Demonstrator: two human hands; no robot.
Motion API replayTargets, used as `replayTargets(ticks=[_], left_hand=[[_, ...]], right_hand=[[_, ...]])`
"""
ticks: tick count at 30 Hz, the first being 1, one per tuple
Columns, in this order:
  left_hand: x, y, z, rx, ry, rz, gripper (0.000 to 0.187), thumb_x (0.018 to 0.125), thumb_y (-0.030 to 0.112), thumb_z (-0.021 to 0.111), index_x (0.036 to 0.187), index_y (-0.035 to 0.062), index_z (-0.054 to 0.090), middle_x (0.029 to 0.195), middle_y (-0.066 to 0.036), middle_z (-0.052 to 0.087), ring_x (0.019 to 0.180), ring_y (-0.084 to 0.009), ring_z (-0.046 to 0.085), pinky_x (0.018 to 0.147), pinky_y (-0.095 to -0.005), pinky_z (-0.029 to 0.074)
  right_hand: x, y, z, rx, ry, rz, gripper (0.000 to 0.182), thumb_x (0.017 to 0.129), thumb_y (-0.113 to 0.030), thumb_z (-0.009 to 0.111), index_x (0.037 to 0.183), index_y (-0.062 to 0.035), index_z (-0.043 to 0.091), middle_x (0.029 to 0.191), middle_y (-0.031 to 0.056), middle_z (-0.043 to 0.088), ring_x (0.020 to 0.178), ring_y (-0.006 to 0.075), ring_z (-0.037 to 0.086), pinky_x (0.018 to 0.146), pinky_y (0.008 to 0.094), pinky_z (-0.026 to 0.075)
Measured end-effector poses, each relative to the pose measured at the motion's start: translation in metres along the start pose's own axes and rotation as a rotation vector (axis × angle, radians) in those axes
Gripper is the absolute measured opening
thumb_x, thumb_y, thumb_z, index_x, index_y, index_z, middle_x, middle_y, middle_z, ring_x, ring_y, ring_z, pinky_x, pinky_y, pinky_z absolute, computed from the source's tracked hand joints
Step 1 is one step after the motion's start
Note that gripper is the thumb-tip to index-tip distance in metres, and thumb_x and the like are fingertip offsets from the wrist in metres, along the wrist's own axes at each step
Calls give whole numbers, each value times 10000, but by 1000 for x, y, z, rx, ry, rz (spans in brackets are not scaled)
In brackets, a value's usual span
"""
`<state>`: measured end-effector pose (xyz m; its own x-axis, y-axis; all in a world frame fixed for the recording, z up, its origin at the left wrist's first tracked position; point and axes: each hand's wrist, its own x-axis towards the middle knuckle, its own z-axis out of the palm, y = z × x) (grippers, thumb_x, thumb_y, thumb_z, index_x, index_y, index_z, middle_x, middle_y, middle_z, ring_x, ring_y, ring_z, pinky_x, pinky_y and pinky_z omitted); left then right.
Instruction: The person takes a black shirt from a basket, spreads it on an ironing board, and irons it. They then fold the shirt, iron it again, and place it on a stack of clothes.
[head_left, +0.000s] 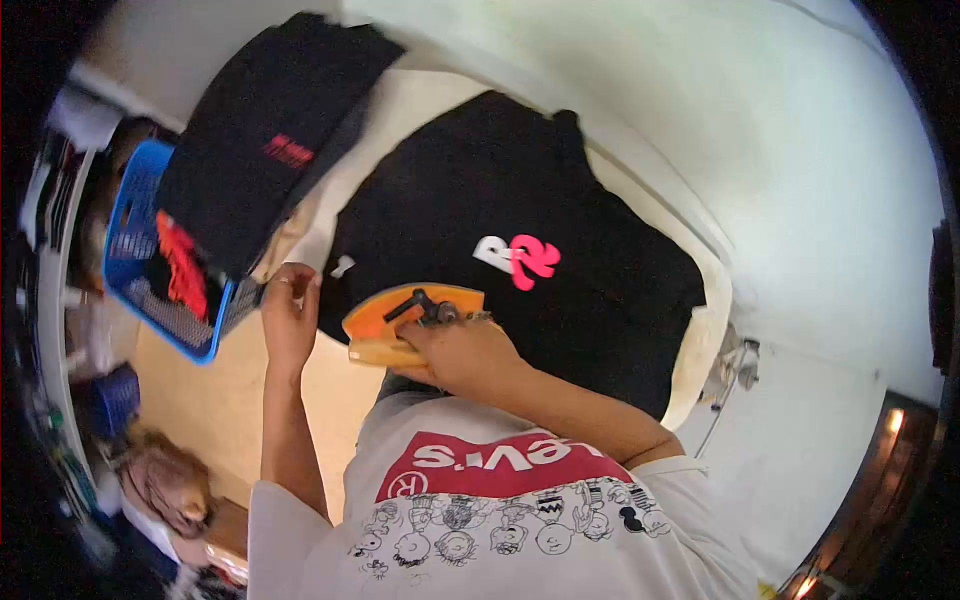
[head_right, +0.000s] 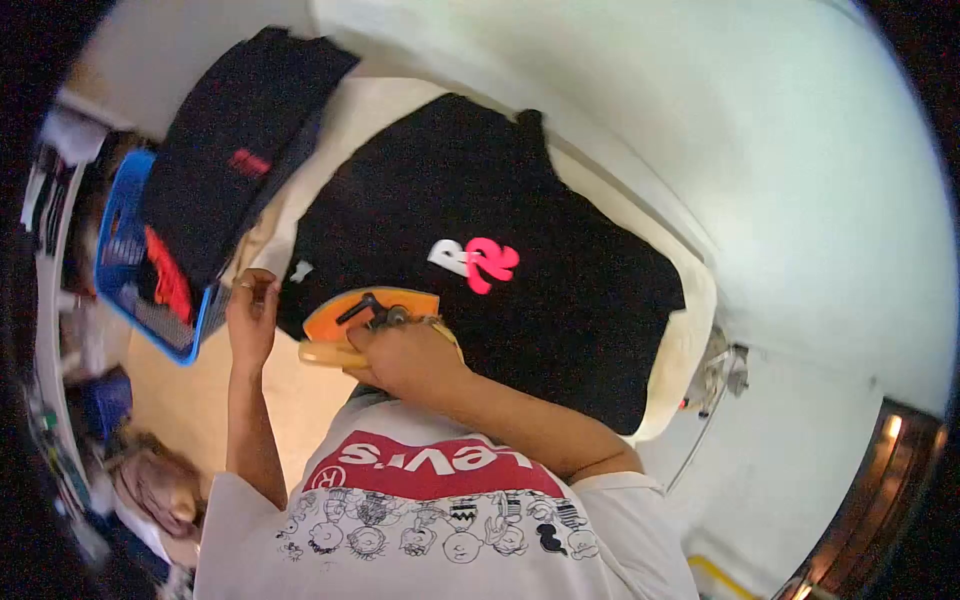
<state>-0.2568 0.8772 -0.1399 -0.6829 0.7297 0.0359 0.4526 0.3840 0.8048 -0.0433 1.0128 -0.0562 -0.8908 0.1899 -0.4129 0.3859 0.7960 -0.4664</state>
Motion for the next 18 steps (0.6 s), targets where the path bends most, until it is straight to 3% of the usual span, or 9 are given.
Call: replayTargets(ticks=[4,5,6,7,10,13,14,15,18], left_hand=[[54,66,48,-10,-109,252,77,880,46,614,915,-13,580,860,-139,606,770,-234,612,709,-321,479],[69,75,63,-25,-144,286,77,880,46,614,915,-13,580,860,-139,606,770,-234,612,709,-321,479],[83,87,80,10,-173,432,79,870,47,619,911,-8,580,856,-139,606,782,-263,609,717,-341,478],[97,99,98,45,-198,574,82,860,48,624,907,-3,581,852,-139,605,794,-292,606,725,-361,478],[130,140,164,69,-325,742,89,836,68,638,896,15,598,857,-129,612,836,-336,602,742,-417,476],[150,181,239,109,-389,889,103,826,108,641,894,34,620,887,-131,622,869,-352,605,760,-451,477],[152,196,264,121,-399,945,117,826,113,637,906,30,620,903,-141,623,884,-356,607,772,-449,478],[149,215,286,179,-437,951,119,832,119,623,915,35,628,915,-149,626,890,-362,612,785,-457,482],[136,262,358,382,-612,964,163,853,146,570,954,50,656,984,-182,635,926,-385,620,837,-480,485]], right_hand=[[-47,63,-30,256,154,633,586,869,-552,574,1207,-73,568,916,210,672,844,375,670,732,469,537],[-73,101,1,128,535,590,598,859,-527,609,1193,-32,581,885,213,679,825,380,671,718,457,536],[-100,119,-10,285,476,846,570,856,-483,639,1148,5,607,915,231,677,854,379,669,729,455,526],[-135,137,-9,359,672,880,535,861,-468,643,1099,11,628,908,238,677,834,381,670,706,439,518],[-246,215,33,391,861,1257,507,892,-493,601,935,9,664,683,127,637,635,239,632,598,391,479],[-345,266,60,665,1054,1471,465,878,-462,618,864,2,643,644,83,602,504,190,540,470,343,414],[-391,310,105,257,965,1359,474,880,-466,604,867,7,643,624,63,588,495,175,534,457,349,407],[-398,302,84,641,1112,1533,477,899,-456,583,893,17,640,615,76,583,500,184,536,463,356,412],[-418,296,93,489,1009,1413,504,896,-474,590,929,27,629,592,84,568,501,186,554,468,355,428]])
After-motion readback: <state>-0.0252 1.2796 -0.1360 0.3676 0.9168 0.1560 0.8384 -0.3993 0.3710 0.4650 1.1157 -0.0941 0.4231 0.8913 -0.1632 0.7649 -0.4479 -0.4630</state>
